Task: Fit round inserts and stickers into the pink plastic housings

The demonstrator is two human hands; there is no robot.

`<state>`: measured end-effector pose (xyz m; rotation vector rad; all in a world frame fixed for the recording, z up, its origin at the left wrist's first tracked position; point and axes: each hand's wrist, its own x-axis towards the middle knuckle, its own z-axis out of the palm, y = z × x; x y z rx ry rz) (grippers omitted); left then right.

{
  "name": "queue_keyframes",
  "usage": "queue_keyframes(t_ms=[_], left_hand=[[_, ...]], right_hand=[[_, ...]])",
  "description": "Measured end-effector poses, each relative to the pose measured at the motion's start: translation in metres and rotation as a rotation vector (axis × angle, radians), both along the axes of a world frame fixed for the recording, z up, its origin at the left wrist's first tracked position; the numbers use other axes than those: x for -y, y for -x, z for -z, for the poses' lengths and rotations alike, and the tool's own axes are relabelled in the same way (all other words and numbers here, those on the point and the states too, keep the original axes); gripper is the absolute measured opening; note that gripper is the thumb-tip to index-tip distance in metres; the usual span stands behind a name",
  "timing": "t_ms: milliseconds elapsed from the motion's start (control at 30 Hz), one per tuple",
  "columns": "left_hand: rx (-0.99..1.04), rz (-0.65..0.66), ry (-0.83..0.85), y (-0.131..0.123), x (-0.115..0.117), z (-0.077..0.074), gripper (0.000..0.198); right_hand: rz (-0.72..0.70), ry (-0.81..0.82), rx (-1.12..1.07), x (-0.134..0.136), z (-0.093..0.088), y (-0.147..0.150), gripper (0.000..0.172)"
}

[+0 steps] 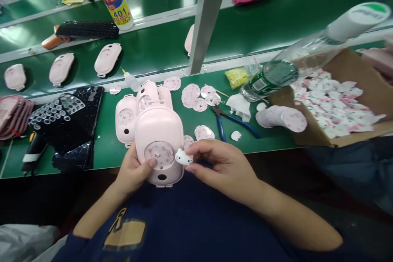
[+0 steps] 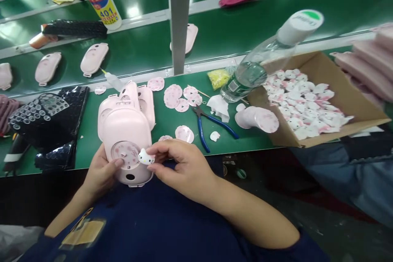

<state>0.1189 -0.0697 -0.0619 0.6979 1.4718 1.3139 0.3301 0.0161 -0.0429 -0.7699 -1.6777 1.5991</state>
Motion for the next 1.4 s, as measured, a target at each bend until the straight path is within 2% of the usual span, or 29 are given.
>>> queue_keyframes(t_ms=[267,633,733,900,1000,1167,1333,1400], left_hand=[[-0.006,0.015,-0.027,0.008,0.003,0.007,0.052],[-0.003,0.061,-0.080,0.006,-0.002,0.007,0.050],[0.008,0.075,-0.083,0.007,-0.001,0.009,0.054],[0.010,0.063,-0.077,0.009,0.003,0.013,0.053],[0.017,0.040,-0.068,0.008,0.003,0.013,0.052],[0.046,0.031,-0.074,0.004,0.002,0.009,0.048],[0.043,0.057,-0.088,0.003,0.002,0.009,0.047],[0.034,0.061,-0.087,0.002,0.003,0.009,0.047]], right_hand=[[-0.036,-0.054,0.071,0.001,0.000,0.008,0.015],[0.009,-0.181,0.055,0.001,0.002,0.009,0.018],[0.005,-0.120,-0.049,0.000,0.005,0.011,0.021],[-0.007,0.024,-0.237,-0.002,0.010,0.013,0.013],[0.018,0.064,-0.258,-0.001,0.013,0.012,0.020],[0.070,-0.010,-0.197,0.002,0.013,0.008,0.033],[0.060,-0.053,-0.167,0.002,0.012,0.004,0.033],[0.064,-0.118,-0.136,0.002,0.011,0.002,0.031]])
